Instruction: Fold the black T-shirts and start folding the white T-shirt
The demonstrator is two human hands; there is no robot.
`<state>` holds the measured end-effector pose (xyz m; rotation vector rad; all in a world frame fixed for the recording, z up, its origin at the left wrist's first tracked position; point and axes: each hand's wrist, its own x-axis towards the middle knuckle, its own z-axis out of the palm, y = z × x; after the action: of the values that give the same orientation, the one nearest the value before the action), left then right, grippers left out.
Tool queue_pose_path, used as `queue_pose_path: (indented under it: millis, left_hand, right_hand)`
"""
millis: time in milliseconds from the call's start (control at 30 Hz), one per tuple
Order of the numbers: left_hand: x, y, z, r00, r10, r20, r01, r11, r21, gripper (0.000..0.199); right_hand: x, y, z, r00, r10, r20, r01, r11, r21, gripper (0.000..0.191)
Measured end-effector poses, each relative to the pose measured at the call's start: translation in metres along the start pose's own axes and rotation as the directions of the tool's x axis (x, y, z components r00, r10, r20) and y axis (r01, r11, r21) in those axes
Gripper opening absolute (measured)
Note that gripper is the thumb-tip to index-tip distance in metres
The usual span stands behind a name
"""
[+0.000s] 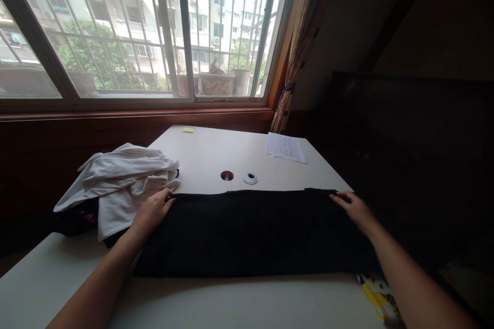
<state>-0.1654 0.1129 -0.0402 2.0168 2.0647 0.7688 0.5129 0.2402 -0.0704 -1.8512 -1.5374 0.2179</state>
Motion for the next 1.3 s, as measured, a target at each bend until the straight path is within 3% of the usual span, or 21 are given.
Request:
queue_pose_path:
  millis: [100, 333, 467, 700, 867, 1000, 1100, 1200, 1300]
  left_hand:
    - [0.0, -0.002, 0.001, 1.0, -0.004, 0.016, 0.004, 1.0, 0.003, 0.022]
    - [0.001, -0.007, 0.006, 1.0, 0.014, -0.007, -0.013, 0.999, 0.049, 0.031]
    - [0.001, -0.011, 0.009, 0.998, 0.045, -0.051, -0.041, 0.996, 0.081, 0.035]
    - [-0.003, -0.011, -0.009, 0.969, 0.178, -0.17, -0.146, 0.972, 0.181, 0.04]
    - [-0.01, 0.033, -0.008, 0.895, 0.427, -0.132, -0.377, 0.88, 0.291, 0.044]
    - [-0.029, 0.084, 0.019, 0.825, 0.558, 0.086, -0.554, 0.77, 0.317, 0.056]
    - [-0.041, 0.122, 0.039, 0.782, 0.592, 0.193, -0.622, 0.726, 0.292, 0.062]
    - [-0.039, 0.157, 0.057, 0.777, 0.592, 0.214, -0.629, 0.728, 0.272, 0.061]
    - [-0.025, 0.172, 0.078, 0.857, 0.472, 0.206, -0.514, 0.81, 0.283, 0.061]
  right_hand:
    - [0.001, -0.002, 0.003, 0.996, 0.032, 0.086, -0.034, 0.999, 0.021, 0.045]
    - [0.004, -0.018, 0.011, 0.99, 0.078, 0.117, -0.048, 0.97, -0.237, 0.036]
    - [-0.003, -0.029, 0.01, 0.991, 0.036, 0.132, 0.025, 0.902, -0.43, 0.043]
    - [-0.018, -0.031, -0.002, 0.99, -0.143, 0.009, 0.128, 0.85, -0.511, 0.04]
    - [-0.046, -0.07, 0.004, 0.926, -0.374, 0.052, 0.35, 0.8, -0.487, 0.04]
    - [-0.086, -0.13, 0.027, 0.839, -0.488, 0.241, 0.544, 0.76, -0.356, 0.05]
    - [-0.118, -0.174, 0.051, 0.747, -0.54, 0.387, 0.649, 0.717, -0.253, 0.059]
    - [-0.142, -0.207, 0.073, 0.66, -0.573, 0.486, 0.711, 0.686, -0.156, 0.063]
    - [-0.152, -0.223, 0.087, 0.629, -0.542, 0.557, 0.704, 0.701, -0.112, 0.064]
